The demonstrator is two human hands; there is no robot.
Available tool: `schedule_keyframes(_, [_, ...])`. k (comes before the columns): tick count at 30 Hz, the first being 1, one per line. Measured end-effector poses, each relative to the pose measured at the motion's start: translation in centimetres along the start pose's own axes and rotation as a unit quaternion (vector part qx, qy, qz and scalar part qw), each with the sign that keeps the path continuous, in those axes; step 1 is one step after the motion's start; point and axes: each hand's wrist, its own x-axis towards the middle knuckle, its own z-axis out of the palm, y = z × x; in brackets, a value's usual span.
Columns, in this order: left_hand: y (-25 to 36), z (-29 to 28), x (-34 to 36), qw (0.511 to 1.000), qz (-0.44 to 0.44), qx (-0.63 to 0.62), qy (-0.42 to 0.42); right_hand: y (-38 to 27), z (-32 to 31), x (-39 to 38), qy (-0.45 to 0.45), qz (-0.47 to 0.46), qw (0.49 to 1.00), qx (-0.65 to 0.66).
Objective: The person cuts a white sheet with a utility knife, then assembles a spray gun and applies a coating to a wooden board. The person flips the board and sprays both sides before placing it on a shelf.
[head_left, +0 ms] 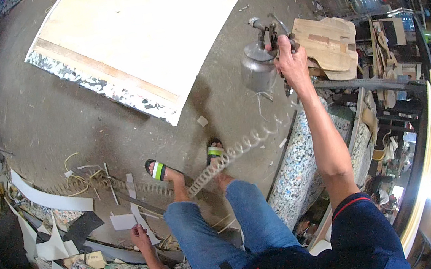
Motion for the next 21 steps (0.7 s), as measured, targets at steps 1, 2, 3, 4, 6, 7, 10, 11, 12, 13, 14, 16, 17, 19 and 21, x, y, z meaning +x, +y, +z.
schedule_keyframes(1, [0.3, -0.1, 0.3, 1.000, 0.017, 0.010, 0.000, 0.5, 0.2, 0.7, 0.002, -0.017, 1.000, -0.012])
schedule_keyframes(2, [0.4, 0.0, 0.6, 0.999, 0.032, 0.014, 0.002, 1.0, 0.1, 1.4, 0.011, -0.030, 0.999, -0.036])
schedule_keyframes(3, [0.4, 0.1, 0.8, 1.000, 0.024, 0.017, -0.001, 1.5, 0.2, 2.0, 0.021, -0.039, 0.998, -0.053])
schedule_keyframes(4, [0.2, 0.3, 0.9, 0.999, 0.030, 0.034, -0.012, 1.9, 0.3, 2.8, 0.028, -0.047, 0.996, -0.070])
schedule_keyframes(6, [-0.3, 0.6, 0.8, 0.998, 0.008, 0.061, -0.031, 2.7, 0.4, 4.2, 0.031, -0.042, 0.995, -0.080])
schedule_keyframes(7, [-0.6, 0.8, 0.6, 0.997, 0.014, 0.058, -0.043, 3.0, 0.4, 4.7, 0.026, -0.038, 0.996, -0.077])
schedule_keyframes(10, [-1.7, 1.8, -0.8, 0.997, 0.035, 0.051, -0.050, 3.6, 0.4, 5.5, 0.010, -0.029, 0.998, -0.060])
schedule_keyframes(11, [-2.0, 2.2, -1.3, 0.997, 0.031, 0.053, -0.050, 3.7, 0.3, 5.3, -0.006, -0.013, 0.998, -0.056])
schedule_keyframes(12, [-2.2, 2.6, -1.7, 0.997, 0.003, 0.066, -0.043, 3.7, 0.2, 4.9, -0.022, 0.002, 0.998, -0.051])
schedule_keyframes(13, [-2.3, 2.9, -2.1, 0.996, 0.023, 0.077, -0.047, 3.7, 0.1, 4.4, -0.038, 0.016, 0.998, -0.045])
schedule_keyframes(14, [-2.5, 3.2, -2.6, 0.994, 0.015, 0.103, -0.043, 3.6, -0.2, 3.6, -0.051, 0.010, 0.998, -0.042])
schedule_keyframes(16, [-2.7, 3.6, -3.4, 0.995, -0.041, 0.085, -0.046, 3.2, -0.6, 1.2, -0.084, 0.002, 0.996, -0.030])
schedule_keyframes(17, [-2.8, 3.6, -3.8, 0.994, -0.028, 0.091, -0.052, 2.9, -0.6, 0.0, -0.104, -0.016, 0.994, -0.028])
schedule_keyframes(19, [-3.1, 4.0, -4.6, 0.993, 0.009, 0.104, -0.051, 2.2, -0.9, -2.6, -0.139, -0.053, 0.989, -0.024])
schedule_keyframes(21, [-3.3, 4.4, -5.4, 0.996, 0.005, 0.075, -0.041, 1.7, -0.7, -5.2, -0.177, -0.028, 0.984, 0.026])
